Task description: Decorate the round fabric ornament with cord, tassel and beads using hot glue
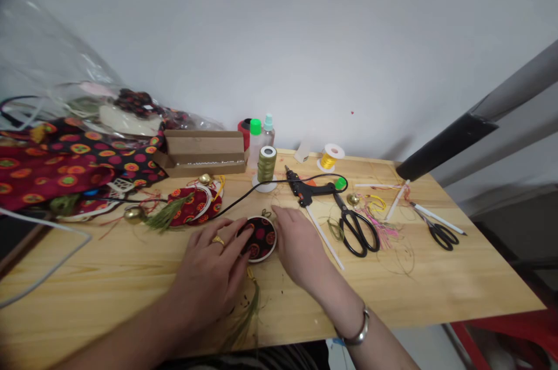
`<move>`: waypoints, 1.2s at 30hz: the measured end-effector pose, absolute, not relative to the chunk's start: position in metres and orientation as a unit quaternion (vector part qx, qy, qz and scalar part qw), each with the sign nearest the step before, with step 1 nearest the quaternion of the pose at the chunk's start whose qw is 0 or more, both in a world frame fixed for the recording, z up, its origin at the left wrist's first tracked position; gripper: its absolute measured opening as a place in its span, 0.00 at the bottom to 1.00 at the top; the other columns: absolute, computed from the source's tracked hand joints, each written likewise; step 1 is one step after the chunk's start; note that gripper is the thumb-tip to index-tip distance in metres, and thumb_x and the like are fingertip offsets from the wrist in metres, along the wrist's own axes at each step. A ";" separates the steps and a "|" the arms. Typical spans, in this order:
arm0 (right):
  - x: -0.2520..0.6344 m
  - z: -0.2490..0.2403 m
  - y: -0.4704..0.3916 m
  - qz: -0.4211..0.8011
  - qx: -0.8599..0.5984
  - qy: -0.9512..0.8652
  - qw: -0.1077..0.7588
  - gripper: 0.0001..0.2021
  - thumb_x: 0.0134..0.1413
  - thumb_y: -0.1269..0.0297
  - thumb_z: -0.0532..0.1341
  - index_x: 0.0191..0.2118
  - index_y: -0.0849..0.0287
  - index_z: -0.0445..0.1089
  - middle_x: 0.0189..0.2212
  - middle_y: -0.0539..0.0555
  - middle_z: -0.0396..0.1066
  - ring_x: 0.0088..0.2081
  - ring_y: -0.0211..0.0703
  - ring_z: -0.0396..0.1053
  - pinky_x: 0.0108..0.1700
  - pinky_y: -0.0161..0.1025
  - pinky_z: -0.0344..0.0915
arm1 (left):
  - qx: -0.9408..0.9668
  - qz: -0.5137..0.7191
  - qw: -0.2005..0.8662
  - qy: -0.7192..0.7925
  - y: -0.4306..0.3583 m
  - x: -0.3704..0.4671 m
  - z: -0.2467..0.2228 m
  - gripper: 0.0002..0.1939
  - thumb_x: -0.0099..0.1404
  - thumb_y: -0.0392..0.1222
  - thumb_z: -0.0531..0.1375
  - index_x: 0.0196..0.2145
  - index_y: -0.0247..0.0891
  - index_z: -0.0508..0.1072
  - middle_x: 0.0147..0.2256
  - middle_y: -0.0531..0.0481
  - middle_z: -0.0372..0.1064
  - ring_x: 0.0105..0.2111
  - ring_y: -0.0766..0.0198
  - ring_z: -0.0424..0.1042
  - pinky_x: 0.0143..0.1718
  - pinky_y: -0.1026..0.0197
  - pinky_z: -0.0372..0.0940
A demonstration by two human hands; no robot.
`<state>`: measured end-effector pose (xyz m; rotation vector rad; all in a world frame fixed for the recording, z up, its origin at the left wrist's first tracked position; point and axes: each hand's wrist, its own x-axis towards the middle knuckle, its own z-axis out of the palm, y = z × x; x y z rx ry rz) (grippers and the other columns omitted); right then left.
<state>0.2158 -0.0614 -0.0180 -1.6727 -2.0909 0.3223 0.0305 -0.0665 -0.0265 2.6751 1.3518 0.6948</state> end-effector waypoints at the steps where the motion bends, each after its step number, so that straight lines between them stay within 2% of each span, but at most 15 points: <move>1: 0.219 -0.017 -0.054 0.111 -0.598 -0.767 0.205 0.17 0.61 0.75 0.50 0.54 0.67 0.65 0.45 0.65 0.71 0.47 0.52 0.68 0.49 0.51 0.67 | 0.865 0.218 0.047 0.449 -0.066 0.032 -0.024 0.18 0.65 0.38 0.54 0.51 0.33 0.72 0.53 0.40 0.71 0.52 0.43 0.63 0.49 0.40 0.60; 6: 0.225 -0.016 -0.027 0.133 -0.547 -0.807 0.178 0.16 0.60 0.76 0.54 0.52 0.61 0.70 0.41 0.59 0.70 0.43 0.46 0.69 0.47 0.42 0.67 | 0.838 0.134 0.143 0.509 -0.058 0.043 -0.015 0.33 0.63 0.49 0.56 0.61 0.26 0.59 0.56 0.33 0.66 0.56 0.40 0.60 0.52 0.40 0.58; 11: 0.226 -0.018 -0.018 0.151 -0.517 -0.824 0.176 0.14 0.61 0.75 0.55 0.48 0.57 0.72 0.38 0.55 0.68 0.38 0.39 0.69 0.42 0.36 0.66 | 0.826 0.123 0.179 0.519 -0.053 0.050 -0.018 0.38 0.60 0.51 0.56 0.63 0.28 0.54 0.55 0.32 0.66 0.57 0.39 0.59 0.54 0.40 0.56; 17: 0.227 -0.014 -0.016 0.149 -0.510 -0.831 0.163 0.09 0.59 0.75 0.57 0.39 0.59 0.74 0.36 0.54 0.69 0.39 0.39 0.68 0.42 0.35 0.65 | 0.824 0.135 0.188 0.517 -0.056 0.053 -0.020 0.41 0.56 0.51 0.59 0.62 0.29 0.54 0.57 0.33 0.63 0.57 0.40 0.59 0.55 0.41 0.55; 20: 0.226 -0.011 -0.017 0.133 -0.513 -0.835 0.150 0.08 0.58 0.76 0.57 0.36 0.61 0.73 0.35 0.54 0.68 0.38 0.39 0.68 0.40 0.34 0.64 | 0.826 0.133 0.186 0.515 -0.058 0.054 -0.020 0.36 0.58 0.49 0.57 0.61 0.31 0.56 0.57 0.34 0.63 0.56 0.41 0.59 0.55 0.41 0.55; 23: 0.223 -0.007 -0.018 0.104 -0.509 -0.844 0.134 0.07 0.58 0.76 0.57 0.34 0.61 0.72 0.35 0.54 0.68 0.37 0.39 0.66 0.39 0.33 0.63 | 0.830 0.137 0.182 0.509 -0.057 0.054 -0.022 0.34 0.59 0.47 0.55 0.60 0.28 0.57 0.56 0.33 0.63 0.56 0.40 0.60 0.54 0.40 0.56; 26: 0.220 -0.004 -0.020 0.063 -0.503 -0.853 0.119 0.06 0.58 0.74 0.56 0.32 0.62 0.70 0.34 0.54 0.67 0.37 0.40 0.65 0.38 0.35 0.61 | 0.831 0.145 0.178 0.507 -0.058 0.054 -0.025 0.36 0.58 0.45 0.56 0.61 0.25 0.55 0.56 0.31 0.63 0.56 0.41 0.60 0.54 0.40 0.57; 31: 0.215 -0.005 -0.022 -0.012 -0.496 -0.862 0.098 0.06 0.58 0.74 0.54 0.33 0.63 0.68 0.35 0.59 0.68 0.37 0.47 0.63 0.37 0.41 0.56 | 0.829 0.158 0.163 0.511 -0.062 0.051 -0.027 0.36 0.57 0.44 0.57 0.61 0.26 0.54 0.55 0.32 0.64 0.55 0.40 0.61 0.54 0.40 0.58; 36: 0.215 -0.008 -0.018 -0.041 -0.503 -0.856 0.111 0.08 0.56 0.78 0.54 0.34 0.62 0.69 0.35 0.61 0.69 0.36 0.49 0.62 0.37 0.43 0.54 | 0.835 0.173 0.155 0.498 -0.065 0.047 -0.028 0.37 0.58 0.44 0.57 0.61 0.25 0.53 0.55 0.30 0.64 0.55 0.39 0.62 0.53 0.39 0.58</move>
